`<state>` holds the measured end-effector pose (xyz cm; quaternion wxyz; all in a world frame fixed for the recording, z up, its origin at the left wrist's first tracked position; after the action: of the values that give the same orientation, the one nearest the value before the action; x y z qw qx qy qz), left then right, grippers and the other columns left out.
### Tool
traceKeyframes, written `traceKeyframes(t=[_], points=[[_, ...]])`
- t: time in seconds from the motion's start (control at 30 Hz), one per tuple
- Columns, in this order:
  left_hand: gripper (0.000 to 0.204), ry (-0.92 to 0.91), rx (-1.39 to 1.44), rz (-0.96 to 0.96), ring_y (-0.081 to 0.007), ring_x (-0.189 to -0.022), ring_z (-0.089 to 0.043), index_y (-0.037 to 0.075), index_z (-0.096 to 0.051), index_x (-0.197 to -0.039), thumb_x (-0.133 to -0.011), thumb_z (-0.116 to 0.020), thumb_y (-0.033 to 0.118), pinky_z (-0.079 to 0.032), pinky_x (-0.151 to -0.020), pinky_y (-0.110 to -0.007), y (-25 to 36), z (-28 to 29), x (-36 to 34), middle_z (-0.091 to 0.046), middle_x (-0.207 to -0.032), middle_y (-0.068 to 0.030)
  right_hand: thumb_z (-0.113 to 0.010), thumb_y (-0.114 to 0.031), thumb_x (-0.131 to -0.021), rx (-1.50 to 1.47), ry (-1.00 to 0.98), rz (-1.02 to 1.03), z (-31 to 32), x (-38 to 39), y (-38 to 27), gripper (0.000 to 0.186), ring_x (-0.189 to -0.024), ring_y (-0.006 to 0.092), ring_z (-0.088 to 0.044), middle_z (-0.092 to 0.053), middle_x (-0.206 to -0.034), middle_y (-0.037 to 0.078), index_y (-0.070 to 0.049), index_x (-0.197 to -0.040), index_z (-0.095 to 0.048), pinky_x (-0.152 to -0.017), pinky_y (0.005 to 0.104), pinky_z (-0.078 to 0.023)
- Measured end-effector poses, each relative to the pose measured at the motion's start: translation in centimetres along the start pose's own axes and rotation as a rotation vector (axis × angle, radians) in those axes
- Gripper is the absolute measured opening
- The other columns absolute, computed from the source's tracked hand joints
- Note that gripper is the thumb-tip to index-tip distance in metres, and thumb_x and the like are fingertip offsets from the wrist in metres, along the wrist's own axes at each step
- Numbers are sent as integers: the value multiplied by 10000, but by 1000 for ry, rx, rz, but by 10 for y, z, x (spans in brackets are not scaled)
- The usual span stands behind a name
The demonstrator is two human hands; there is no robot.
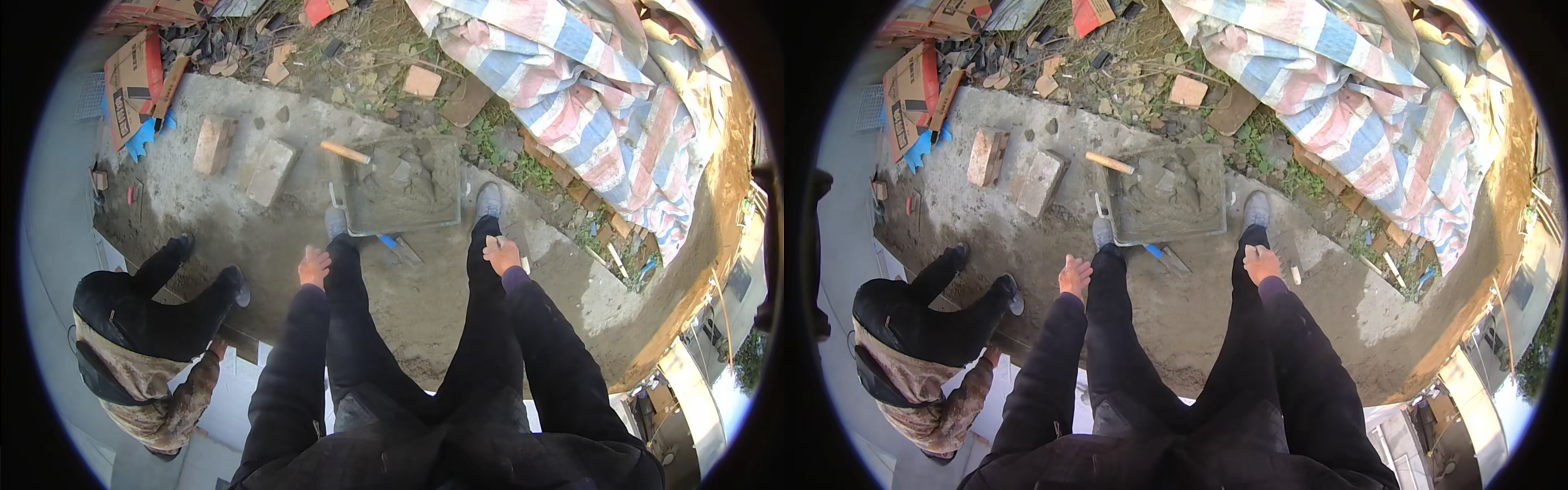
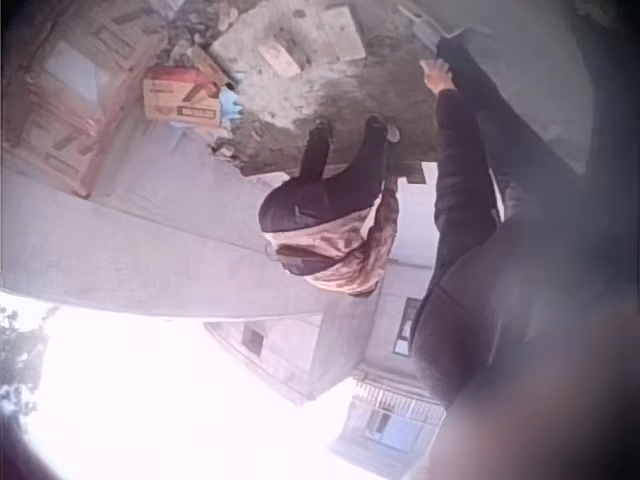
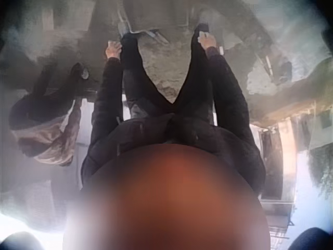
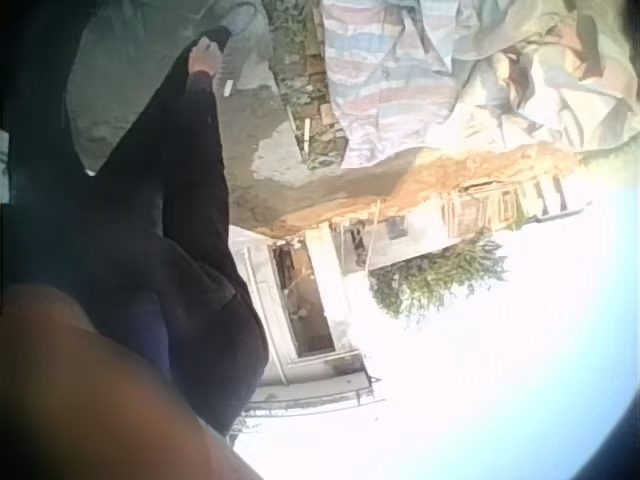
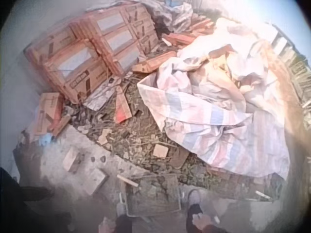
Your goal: The person places white tiles onto a prepared sand bed, tapping each tile with a rubber mallet to level it. They use a notched trowel to spread sand and a string line to align the tiles. The person also pours water from a bottle into a bucket.
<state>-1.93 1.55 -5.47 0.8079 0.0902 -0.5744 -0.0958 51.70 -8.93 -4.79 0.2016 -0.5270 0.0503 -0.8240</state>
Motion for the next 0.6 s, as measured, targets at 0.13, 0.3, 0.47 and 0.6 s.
traceKeyframes(t=[0.13, 0.3, 0.47, 0.6], points=[[838, 33, 19, 17, -331, -1219, -663, -80, -488, -1481, -1059, -384, 636, -479, -1052, -464, 9, -33, -6, -646, -1389, -246, -564, -362, -1034, 17, 5, 136, -27, -27, -9, 410, -754, 249, -761, -757, -822, 142, 22, -953, -683, -696, 383, -576], [855, 42, -41, 22, -326, -1233, -658, -92, -480, -1482, -1057, -385, 645, -479, -1051, -467, 32, -36, -3, -645, -1389, -250, -586, -304, -1043, -120, -80, -62, -24, -15, -3, 345, -730, 216, -760, -765, -830, 142, 15, -944, -671, -691, 341, -576], [912, 12, 5, -61, -385, -1296, -609, -119, -425, -1498, -1051, -394, 675, -446, -1117, -517, 62, -50, -74, -573, -1442, -308, -566, -305, -1041, -83, 83, 25, -20, -84, 13, 322, -763, 276, -761, -769, -871, 170, -4, -1011, -677, -737, 392, -584], [952, 13, -115, -158, -392, -1388, -530, -126, -361, -1532, -1046, -390, 692, -391, -1163, -502, 69, -62, -147, -501, -1514, -319, -510, -421, -1047, 315, 186, 238, -25, -177, 16, 458, -1035, 451, -686, -697, -1151, 301, -7, -1192, -643, -879, 503, -546]])
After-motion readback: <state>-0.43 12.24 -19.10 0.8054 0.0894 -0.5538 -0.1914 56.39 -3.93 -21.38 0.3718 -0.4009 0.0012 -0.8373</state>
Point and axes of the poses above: each hand's wrist, its own x-axis away from the middle knuckle, its own z-axis out of the back of the hand, y = z × x, the point moved 6 cm from there along -x, towards the middle knuckle
